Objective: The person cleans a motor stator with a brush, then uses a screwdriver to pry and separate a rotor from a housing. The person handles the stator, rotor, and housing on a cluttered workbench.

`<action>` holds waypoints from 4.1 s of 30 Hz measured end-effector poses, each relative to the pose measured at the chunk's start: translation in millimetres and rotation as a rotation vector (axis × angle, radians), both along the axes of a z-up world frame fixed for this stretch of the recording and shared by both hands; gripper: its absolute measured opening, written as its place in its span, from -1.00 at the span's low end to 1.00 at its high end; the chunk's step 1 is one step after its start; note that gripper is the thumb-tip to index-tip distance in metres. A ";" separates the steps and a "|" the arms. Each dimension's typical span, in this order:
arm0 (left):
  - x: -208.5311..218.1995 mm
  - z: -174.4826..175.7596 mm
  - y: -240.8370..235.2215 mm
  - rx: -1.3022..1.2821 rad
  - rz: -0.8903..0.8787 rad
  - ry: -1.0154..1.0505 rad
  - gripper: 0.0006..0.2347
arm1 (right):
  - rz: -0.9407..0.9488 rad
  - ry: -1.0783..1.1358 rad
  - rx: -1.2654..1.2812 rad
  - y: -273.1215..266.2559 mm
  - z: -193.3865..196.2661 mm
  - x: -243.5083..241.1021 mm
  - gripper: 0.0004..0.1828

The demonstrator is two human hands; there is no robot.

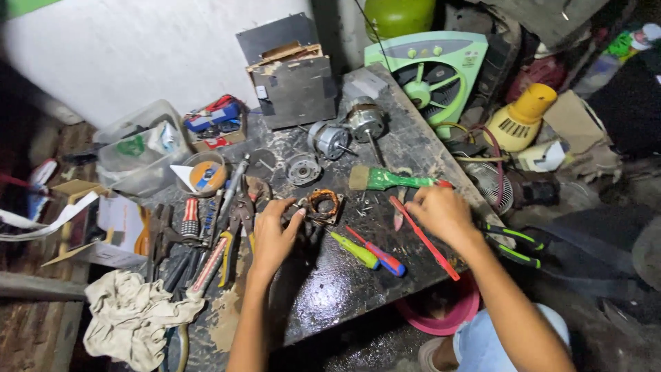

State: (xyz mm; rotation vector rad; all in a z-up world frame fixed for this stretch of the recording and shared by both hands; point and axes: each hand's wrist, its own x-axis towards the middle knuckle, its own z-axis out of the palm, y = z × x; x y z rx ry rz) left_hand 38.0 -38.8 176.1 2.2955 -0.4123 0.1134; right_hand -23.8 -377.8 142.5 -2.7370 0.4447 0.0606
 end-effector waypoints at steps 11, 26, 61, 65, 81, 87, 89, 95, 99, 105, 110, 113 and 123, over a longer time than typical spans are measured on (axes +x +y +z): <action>2.0 -25.7 -4.2 0.125 0.048 -0.015 -0.68 | -0.145 0.213 0.050 -57.0 -7.2 -5.8 -0.78; 7.3 -56.0 25.2 0.226 0.200 0.145 -0.60 | 0.544 -0.114 -0.114 103.0 -79.7 -35.4 -0.51; 89.2 -218.6 64.7 -0.233 0.239 0.430 -0.59 | 0.162 -0.235 1.369 -7.0 -55.9 8.6 -0.57; 46.8 -147.4 53.1 -0.504 0.277 0.445 -0.65 | 0.177 -0.245 1.424 -1.5 -54.4 8.0 -0.58; -10.9 -59.9 18.5 -0.604 0.135 0.046 -0.86 | 0.154 -0.309 1.618 -1.0 -80.7 19.6 -0.51; -24.3 -75.9 20.8 -0.672 -0.068 -0.025 -0.79 | 0.210 -0.517 1.557 27.0 -57.8 10.2 -0.46; -20.7 -97.7 26.7 -0.631 -0.075 -0.082 -0.82 | 0.212 -0.571 1.503 37.1 -51.6 4.6 -0.47; -21.3 -103.3 33.0 -0.521 -0.135 -0.209 -0.86 | 0.274 -0.683 1.221 64.4 -21.5 -13.9 -0.57; -32.7 -81.6 24.4 -0.532 -0.185 -0.228 -0.74 | 0.312 -0.676 1.131 67.2 -21.5 -14.4 -0.66; -47.2 -59.6 20.4 -0.360 -0.148 -0.234 -0.51 | 0.281 -0.697 1.128 67.3 -23.2 -14.2 -0.66; -43.6 -70.9 18.6 -0.257 -0.123 -0.256 -0.43 | 0.251 -0.694 1.114 60.7 -25.8 -13.8 -0.66; -45.3 -68.7 17.6 -0.241 -0.116 -0.261 -0.41 | 0.239 -0.709 1.102 59.2 -26.1 -13.8 -0.66; -44.3 -63.2 21.0 -0.192 -0.142 -0.235 -0.31 | 0.171 -0.731 1.317 58.7 -35.9 -7.6 -0.61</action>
